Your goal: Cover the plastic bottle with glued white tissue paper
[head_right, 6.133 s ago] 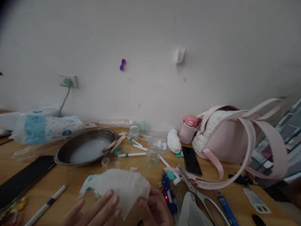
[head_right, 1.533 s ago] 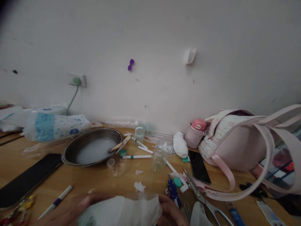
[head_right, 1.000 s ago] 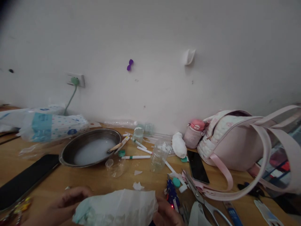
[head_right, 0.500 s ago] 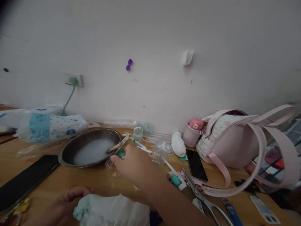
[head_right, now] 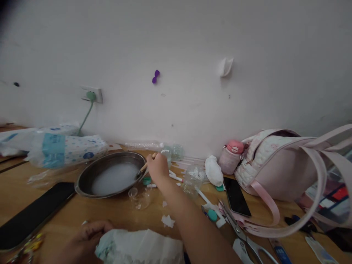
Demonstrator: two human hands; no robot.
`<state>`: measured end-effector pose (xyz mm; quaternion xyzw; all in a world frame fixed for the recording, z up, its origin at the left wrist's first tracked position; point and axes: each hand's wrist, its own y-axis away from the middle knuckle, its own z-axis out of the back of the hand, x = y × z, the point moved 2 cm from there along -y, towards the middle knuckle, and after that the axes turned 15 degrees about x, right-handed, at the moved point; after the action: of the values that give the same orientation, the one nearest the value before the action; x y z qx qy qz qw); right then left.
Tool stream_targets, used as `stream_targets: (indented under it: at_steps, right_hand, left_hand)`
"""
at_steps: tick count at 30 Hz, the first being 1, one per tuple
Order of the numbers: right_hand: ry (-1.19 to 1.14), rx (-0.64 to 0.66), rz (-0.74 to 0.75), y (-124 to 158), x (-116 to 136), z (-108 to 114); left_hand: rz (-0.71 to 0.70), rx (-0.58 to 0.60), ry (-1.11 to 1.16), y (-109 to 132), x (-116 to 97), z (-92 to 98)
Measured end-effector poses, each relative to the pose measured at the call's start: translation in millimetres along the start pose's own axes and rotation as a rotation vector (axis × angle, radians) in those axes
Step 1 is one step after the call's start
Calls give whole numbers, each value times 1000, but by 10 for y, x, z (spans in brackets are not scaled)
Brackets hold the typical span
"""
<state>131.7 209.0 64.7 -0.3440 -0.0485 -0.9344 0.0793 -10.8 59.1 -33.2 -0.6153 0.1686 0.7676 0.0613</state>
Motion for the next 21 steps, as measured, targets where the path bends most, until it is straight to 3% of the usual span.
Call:
stream_targets:
  at_steps: [4, 10, 17, 21]
  right_hand:
    - [7, -78, 81, 76, 74, 186]
    - [-17, -137, 105, 155, 69, 315]
    - [-61, -168, 87, 234, -53, 407]
    - [-149, -219, 78, 266, -91, 448]
  left_hand:
    - [-27, 28, 128, 55, -157, 46]
    - [-119, -18, -134, 126, -312, 132]
    - [-188, -22, -157, 121, -348, 102]
    - [-188, -59, -282, 132, -347, 93]
